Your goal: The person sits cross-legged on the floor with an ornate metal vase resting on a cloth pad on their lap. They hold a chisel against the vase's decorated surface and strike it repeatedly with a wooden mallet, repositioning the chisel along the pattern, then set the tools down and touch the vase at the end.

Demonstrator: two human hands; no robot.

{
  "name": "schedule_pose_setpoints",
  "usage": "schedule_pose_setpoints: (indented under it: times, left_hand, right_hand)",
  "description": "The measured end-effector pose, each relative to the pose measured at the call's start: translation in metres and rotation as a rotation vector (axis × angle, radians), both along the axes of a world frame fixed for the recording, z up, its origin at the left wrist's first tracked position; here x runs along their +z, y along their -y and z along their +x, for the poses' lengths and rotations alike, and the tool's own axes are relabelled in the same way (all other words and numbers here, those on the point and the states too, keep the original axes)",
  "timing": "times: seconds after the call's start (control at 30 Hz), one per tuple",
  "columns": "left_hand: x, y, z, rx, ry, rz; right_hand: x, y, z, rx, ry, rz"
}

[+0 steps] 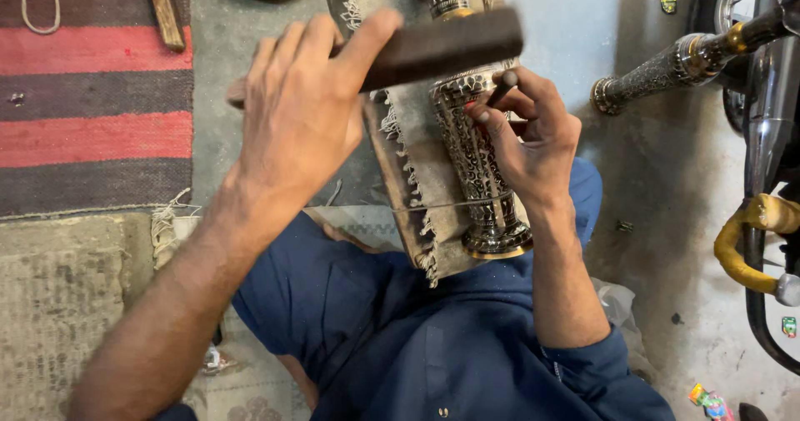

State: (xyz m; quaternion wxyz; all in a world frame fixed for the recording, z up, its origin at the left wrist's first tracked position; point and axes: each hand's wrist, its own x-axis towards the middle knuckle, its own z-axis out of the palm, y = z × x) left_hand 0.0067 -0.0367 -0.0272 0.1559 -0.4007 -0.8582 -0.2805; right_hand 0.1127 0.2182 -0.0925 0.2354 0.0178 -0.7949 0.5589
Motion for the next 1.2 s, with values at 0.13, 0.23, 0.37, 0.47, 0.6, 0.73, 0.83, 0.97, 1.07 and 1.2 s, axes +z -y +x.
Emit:
schedule_pose_setpoints:
  times: [0.13,0.23,0.37,0.47,0.6,0.73,0.83,0.97,1.07,1.2]
  left_hand:
    - [0.006,-0.002,-0.004,-0.109,0.046,0.092]
    - [0.007,-0.002,-0.007,-0.067,-0.158,-0.025]
    - [0.008,-0.004,-0.004,-0.063,-0.125,-0.024]
    - [0.011,-0.003,-0.002,-0.008,-0.253,-0.060]
    - [0.015,-0.006,0.002,-0.044,-0.102,0.030]
    - [0.016,-0.007,0.003,-0.059,-0.032,0.093]
    - [0.015,-0.008,0.002,-0.009,-0.169,0.002]
    - [0.012,-0.007,0.002,-0.163,0.220,0.290]
    - [0.009,-0.007,-0.003,0.043,-0.317,-0.074]
    - [0.004,-0.006,-0.004,-0.046,-0.082,0.106]
  right_hand:
    - [0.000,-0.001,0.000,-0.040,0.032,0.027]
    - [0.001,0.000,-0.002,-0.034,-0.014,0.078]
    - [0.003,0.000,-0.001,-0.004,-0.013,0.047]
    - [0.004,0.001,-0.001,-0.009,0.001,0.062]
    - [0.006,0.002,-0.001,-0.016,0.006,0.070]
    - [0.007,0.002,-0.001,-0.026,0.039,0.035]
    - [0.007,0.001,0.000,-0.019,0.008,0.130]
    - [0.007,0.001,-0.002,-0.007,-0.003,0.107]
    - [0.008,0.001,-0.001,-0.005,0.014,0.108]
    - [0.009,0.002,-0.001,0.012,0.015,0.084]
